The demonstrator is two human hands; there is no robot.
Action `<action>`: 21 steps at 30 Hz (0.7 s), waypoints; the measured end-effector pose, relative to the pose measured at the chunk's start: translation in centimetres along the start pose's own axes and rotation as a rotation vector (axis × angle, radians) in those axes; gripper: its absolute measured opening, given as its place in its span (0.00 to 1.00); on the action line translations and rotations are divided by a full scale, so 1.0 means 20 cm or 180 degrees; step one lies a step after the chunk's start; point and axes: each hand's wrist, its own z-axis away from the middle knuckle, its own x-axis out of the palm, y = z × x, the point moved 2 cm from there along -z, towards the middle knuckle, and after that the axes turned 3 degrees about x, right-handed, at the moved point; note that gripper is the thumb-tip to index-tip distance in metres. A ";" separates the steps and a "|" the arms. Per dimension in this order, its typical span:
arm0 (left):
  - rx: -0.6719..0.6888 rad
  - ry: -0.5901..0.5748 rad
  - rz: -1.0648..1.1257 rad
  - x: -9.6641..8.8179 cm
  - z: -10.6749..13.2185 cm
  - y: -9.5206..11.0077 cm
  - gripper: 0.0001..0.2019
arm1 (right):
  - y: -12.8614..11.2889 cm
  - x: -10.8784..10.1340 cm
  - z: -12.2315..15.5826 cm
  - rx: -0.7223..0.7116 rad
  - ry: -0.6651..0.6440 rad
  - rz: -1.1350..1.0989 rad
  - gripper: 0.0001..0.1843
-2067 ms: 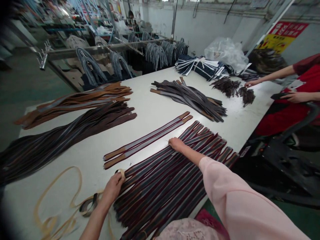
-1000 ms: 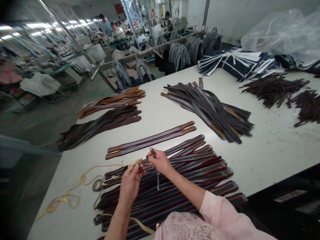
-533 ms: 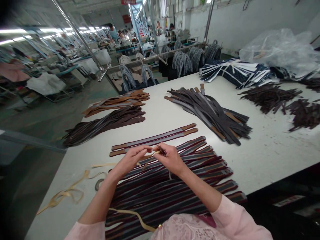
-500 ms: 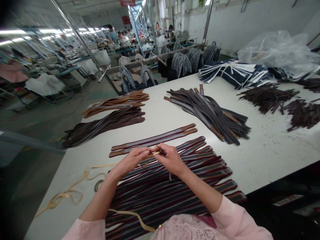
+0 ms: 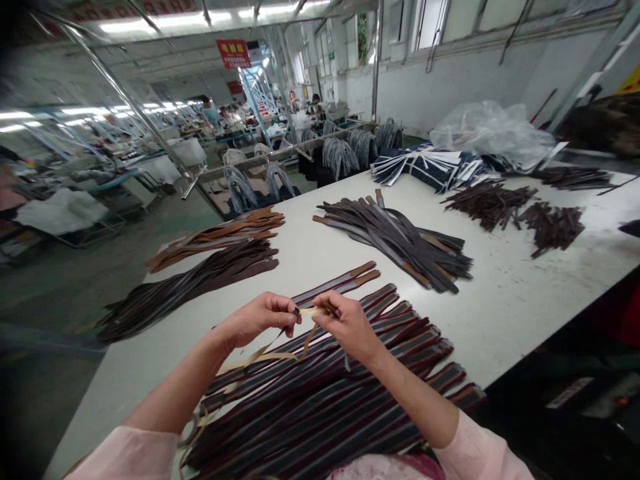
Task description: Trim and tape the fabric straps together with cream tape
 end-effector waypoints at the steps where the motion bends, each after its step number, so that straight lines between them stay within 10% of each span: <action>1: 0.0055 0.0059 0.0096 0.02 0.00 0.00 0.07 | 0.02 0.00 0.00 0.0124 0.0006 -0.0338 0.11; 6: 0.0703 0.0522 0.0773 0.16 0.00 -0.06 0.08 | 0.15 0.05 -0.01 0.0648 0.0074 -0.1449 0.12; 12: 0.0878 0.0915 0.1960 0.30 -0.07 -0.18 0.07 | 0.29 0.04 0.00 0.0822 0.0498 -0.1038 0.12; 16: 0.0813 0.1547 0.1696 0.20 -0.09 -0.24 0.07 | 0.45 -0.11 -0.09 0.0541 0.0801 0.0140 0.09; 21: 0.0473 0.2544 0.0559 -0.04 -0.04 -0.30 0.14 | 0.83 -0.21 -0.39 0.0505 0.0152 0.2136 0.21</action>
